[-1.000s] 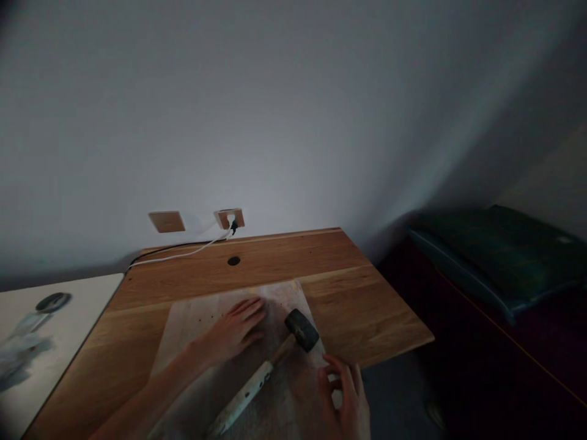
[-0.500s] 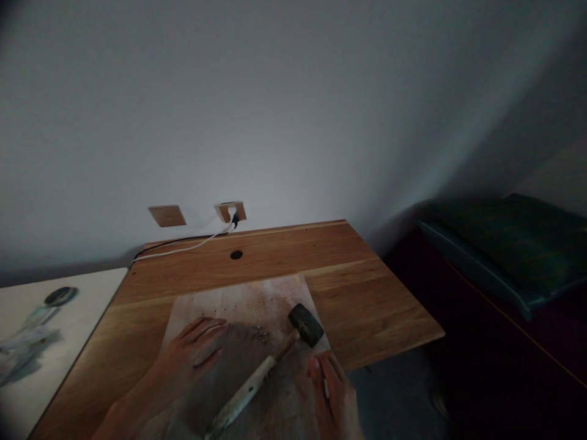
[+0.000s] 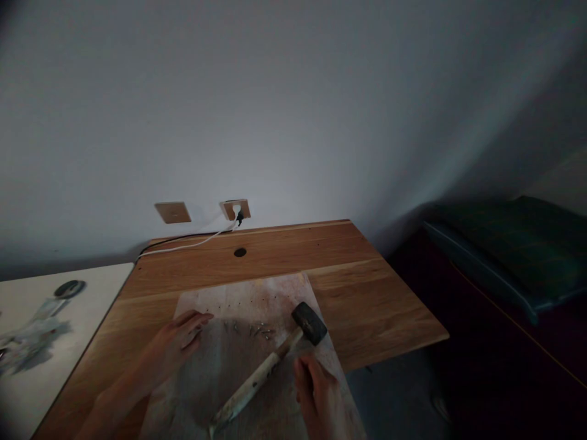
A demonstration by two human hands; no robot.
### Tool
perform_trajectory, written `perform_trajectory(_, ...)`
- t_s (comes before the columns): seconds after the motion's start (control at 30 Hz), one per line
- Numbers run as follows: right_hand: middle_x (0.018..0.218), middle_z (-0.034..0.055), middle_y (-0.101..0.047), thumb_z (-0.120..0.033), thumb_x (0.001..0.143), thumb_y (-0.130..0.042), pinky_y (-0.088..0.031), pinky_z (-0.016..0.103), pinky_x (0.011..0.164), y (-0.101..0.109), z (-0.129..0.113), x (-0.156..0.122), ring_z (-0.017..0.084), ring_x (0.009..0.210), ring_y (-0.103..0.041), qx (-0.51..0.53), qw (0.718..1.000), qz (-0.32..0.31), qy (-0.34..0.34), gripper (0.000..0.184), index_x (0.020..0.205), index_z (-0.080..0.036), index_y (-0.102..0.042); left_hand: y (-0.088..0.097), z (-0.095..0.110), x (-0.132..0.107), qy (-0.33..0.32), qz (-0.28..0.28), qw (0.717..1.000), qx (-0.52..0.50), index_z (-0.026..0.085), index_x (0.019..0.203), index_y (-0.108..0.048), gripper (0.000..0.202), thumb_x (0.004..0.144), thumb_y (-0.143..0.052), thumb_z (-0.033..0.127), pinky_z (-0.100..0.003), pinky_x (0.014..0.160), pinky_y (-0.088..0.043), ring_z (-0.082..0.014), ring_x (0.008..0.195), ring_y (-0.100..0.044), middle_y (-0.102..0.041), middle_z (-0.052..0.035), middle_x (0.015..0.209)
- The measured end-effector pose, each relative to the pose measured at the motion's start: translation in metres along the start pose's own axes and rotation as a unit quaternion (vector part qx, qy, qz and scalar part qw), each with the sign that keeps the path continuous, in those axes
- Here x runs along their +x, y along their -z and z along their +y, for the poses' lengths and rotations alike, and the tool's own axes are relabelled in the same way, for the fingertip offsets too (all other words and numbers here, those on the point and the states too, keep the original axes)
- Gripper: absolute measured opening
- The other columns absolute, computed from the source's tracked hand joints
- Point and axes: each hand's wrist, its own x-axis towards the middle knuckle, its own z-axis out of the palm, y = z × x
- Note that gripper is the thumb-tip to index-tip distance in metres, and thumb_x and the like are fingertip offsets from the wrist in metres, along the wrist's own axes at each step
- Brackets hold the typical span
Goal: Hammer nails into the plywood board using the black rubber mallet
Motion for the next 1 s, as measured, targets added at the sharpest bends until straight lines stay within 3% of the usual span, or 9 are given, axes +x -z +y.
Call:
perform_trajectory(0.13,0.076,0.0044,-0.076,-0.071,0.103,-0.047,-0.054,0.026,0.057,-0.010,0.007,0.000,0.018,0.054,-0.067,0.009,0.999,0.033,0.013,0.054,0.103,-0.024,-0.074,-0.013,0.005,-0.003,-0.020,0.010,0.999,0.032,0.023,0.129,-0.072,0.042,0.095,-0.051,0.014,-0.044,0.102,-0.060,-0.0277,0.114,-0.073,-0.075,-0.0103,0.123)
perform_trajectory(0.2,0.069,0.0033,-0.074,-0.071,0.103,-0.045,-0.056,0.027,0.058,-0.017,0.008,0.003,0.018,0.050,-0.066,0.003,0.999,0.021,0.033,0.057,0.106,-0.023,-0.077,-0.019,0.012,0.004,-0.033,0.022,0.998,0.048,0.023,0.128,-0.073,0.038,0.095,-0.053,0.015,-0.048,0.105,-0.058,-0.0305,0.118,-0.069,-0.076,-0.0104,0.122)
perform_trajectory(0.33,0.060,0.0027,-0.071,-0.072,0.105,-0.037,-0.052,0.026,0.054,-0.023,0.002,0.011,0.020,0.050,-0.067,-0.041,0.995,-0.061,0.067,0.070,0.128,-0.019,-0.077,-0.024,0.025,0.022,-0.044,0.013,0.997,0.059,0.023,0.121,-0.074,0.030,0.097,-0.057,0.017,-0.049,0.104,-0.056,-0.0310,0.113,-0.069,-0.076,-0.0095,0.116)
perform_trajectory(0.47,0.069,0.0063,-0.078,-0.071,0.107,-0.028,-0.052,0.028,0.060,-0.022,-0.012,0.016,0.023,0.063,-0.076,-0.085,0.983,-0.155,0.043,0.076,0.140,-0.018,-0.071,-0.020,0.033,0.033,-0.047,-0.004,0.998,0.036,0.024,0.112,-0.076,0.022,0.097,-0.061,0.019,-0.046,0.102,-0.056,-0.0299,0.111,-0.068,-0.075,-0.0081,0.111)
perform_trajectory(0.57,0.078,0.0080,-0.082,-0.068,0.108,-0.029,-0.052,0.028,0.063,-0.022,-0.022,0.018,0.025,0.074,-0.080,-0.102,0.980,-0.170,0.021,0.070,0.138,-0.021,-0.072,-0.017,0.036,0.034,-0.043,-0.010,0.999,0.007,0.025,0.107,-0.076,0.021,0.095,-0.062,0.016,-0.043,0.100,-0.056,-0.0278,0.109,-0.068,-0.073,-0.0067,0.107)
perform_trajectory(0.8,0.085,0.0065,-0.082,-0.070,0.108,-0.031,-0.053,0.028,0.068,-0.019,-0.021,0.017,0.024,0.080,-0.081,-0.074,0.986,-0.147,0.023,0.063,0.105,-0.026,-0.075,-0.020,0.038,0.034,-0.025,-0.015,0.999,-0.037,0.024,0.103,-0.071,0.021,0.093,-0.057,0.013,-0.040,0.098,-0.055,-0.0260,0.108,-0.068,-0.072,-0.0067,0.109)
perform_trajectory(1.0,0.072,0.0037,-0.077,-0.078,0.100,-0.045,-0.052,0.028,0.060,-0.012,-0.005,-0.005,0.021,0.060,-0.072,-0.010,1.000,-0.021,0.000,0.062,0.095,-0.026,-0.079,-0.024,0.045,0.035,-0.034,-0.024,0.996,-0.078,0.024,0.100,-0.069,0.022,0.092,-0.053,0.011,-0.039,0.093,-0.057,-0.0255,0.103,-0.070,-0.074,-0.0065,0.104)
